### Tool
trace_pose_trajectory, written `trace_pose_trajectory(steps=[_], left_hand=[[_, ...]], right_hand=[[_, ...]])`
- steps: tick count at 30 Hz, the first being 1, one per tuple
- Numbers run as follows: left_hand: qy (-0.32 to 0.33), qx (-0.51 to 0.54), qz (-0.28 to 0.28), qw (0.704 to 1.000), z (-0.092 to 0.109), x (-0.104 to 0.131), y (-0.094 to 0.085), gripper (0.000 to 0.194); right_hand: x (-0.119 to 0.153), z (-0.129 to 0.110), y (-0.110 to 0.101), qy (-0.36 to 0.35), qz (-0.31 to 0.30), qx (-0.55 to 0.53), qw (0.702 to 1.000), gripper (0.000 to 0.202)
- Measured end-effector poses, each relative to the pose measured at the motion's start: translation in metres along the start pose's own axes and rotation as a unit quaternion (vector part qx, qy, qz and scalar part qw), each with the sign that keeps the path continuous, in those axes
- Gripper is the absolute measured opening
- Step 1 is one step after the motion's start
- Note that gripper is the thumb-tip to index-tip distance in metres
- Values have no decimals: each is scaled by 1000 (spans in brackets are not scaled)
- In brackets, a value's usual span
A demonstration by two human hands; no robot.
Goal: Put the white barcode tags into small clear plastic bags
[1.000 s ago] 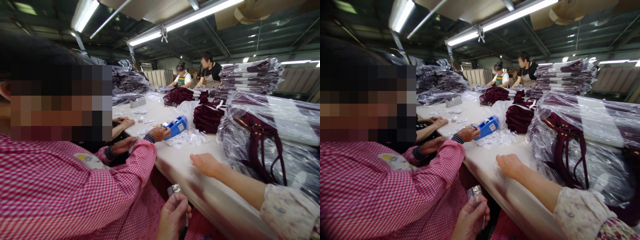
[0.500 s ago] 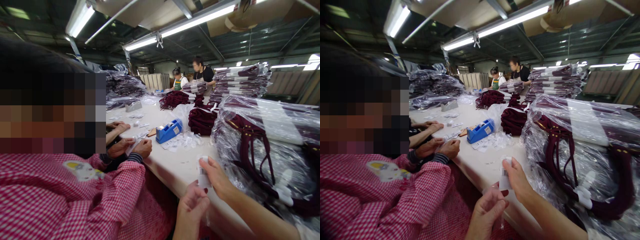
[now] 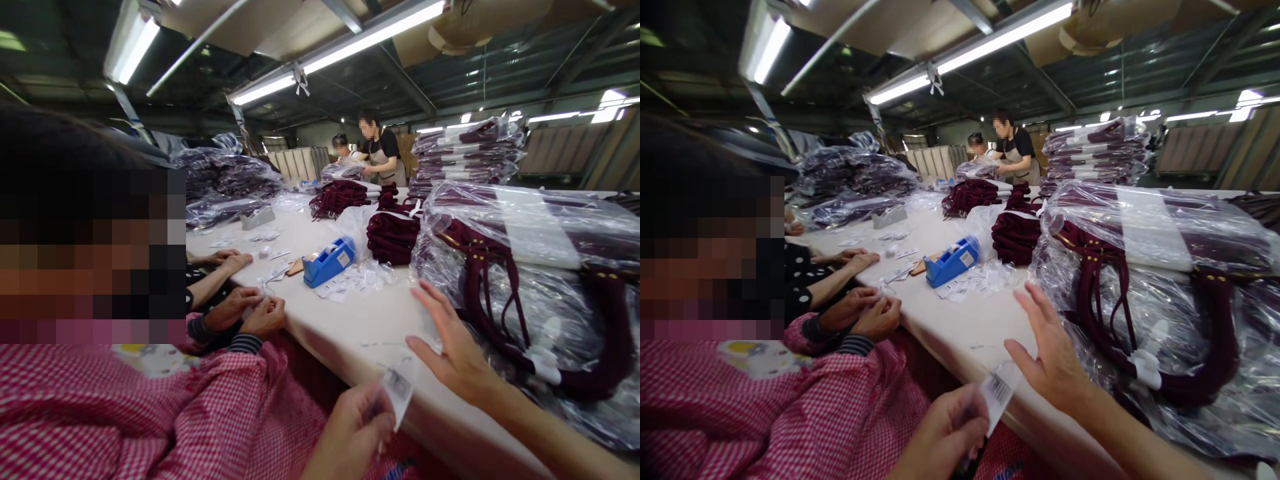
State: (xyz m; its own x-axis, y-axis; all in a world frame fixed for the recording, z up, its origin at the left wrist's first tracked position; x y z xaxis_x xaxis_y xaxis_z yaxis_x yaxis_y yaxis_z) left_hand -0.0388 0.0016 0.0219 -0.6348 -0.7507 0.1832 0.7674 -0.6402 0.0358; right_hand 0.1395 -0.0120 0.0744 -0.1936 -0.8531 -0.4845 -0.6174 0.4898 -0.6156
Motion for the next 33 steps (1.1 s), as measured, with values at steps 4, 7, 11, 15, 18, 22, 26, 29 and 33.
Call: trace_pose_trajectory(steps=[4,7,11,15,18,22,26,29,33], left_hand=[[1,-137,-68,988,35,20,-2,20],[9,-166,-107,980,52,26,-1,18],[-71,-46,-146,986,39,23,-4,5],[-43,91,-37,994,18,17,-17,9],[-68,181,12,981,-4,18,-19,16],[-82,253,1,964,-19,21,-7,25],[-88,240,27,966,-16,22,5,43],[-78,195,54,976,-12,23,11,43],[-68,173,30,982,-9,26,17,42]], right_hand=[[11,-40,-1,-276,-277,77,917,24],[14,-49,11,-313,-349,99,878,23],[18,-36,27,-243,-410,81,876,28],[20,-6,20,-116,-383,65,914,32],[22,17,7,-44,-363,20,930,30],[22,32,-11,17,-347,-47,936,29],[18,28,-20,27,-336,-71,939,29],[15,21,-25,7,-317,-69,946,26],[11,8,-34,-41,-290,-60,954,22]])
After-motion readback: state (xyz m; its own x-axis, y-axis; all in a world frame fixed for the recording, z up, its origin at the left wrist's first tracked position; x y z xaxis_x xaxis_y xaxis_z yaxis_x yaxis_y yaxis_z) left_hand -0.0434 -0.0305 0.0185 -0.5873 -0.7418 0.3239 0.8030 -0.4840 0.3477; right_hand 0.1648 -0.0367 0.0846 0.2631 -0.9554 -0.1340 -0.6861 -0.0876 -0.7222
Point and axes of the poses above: each hand's wrist, its own x-axis away from the middle knuckle, its own y-axis out of the palm, z = x × y, the point moved 5 cm from there along -x, towards the middle knuckle, and after that the axes turned 11 degrees about x, right-handed, at the moved point
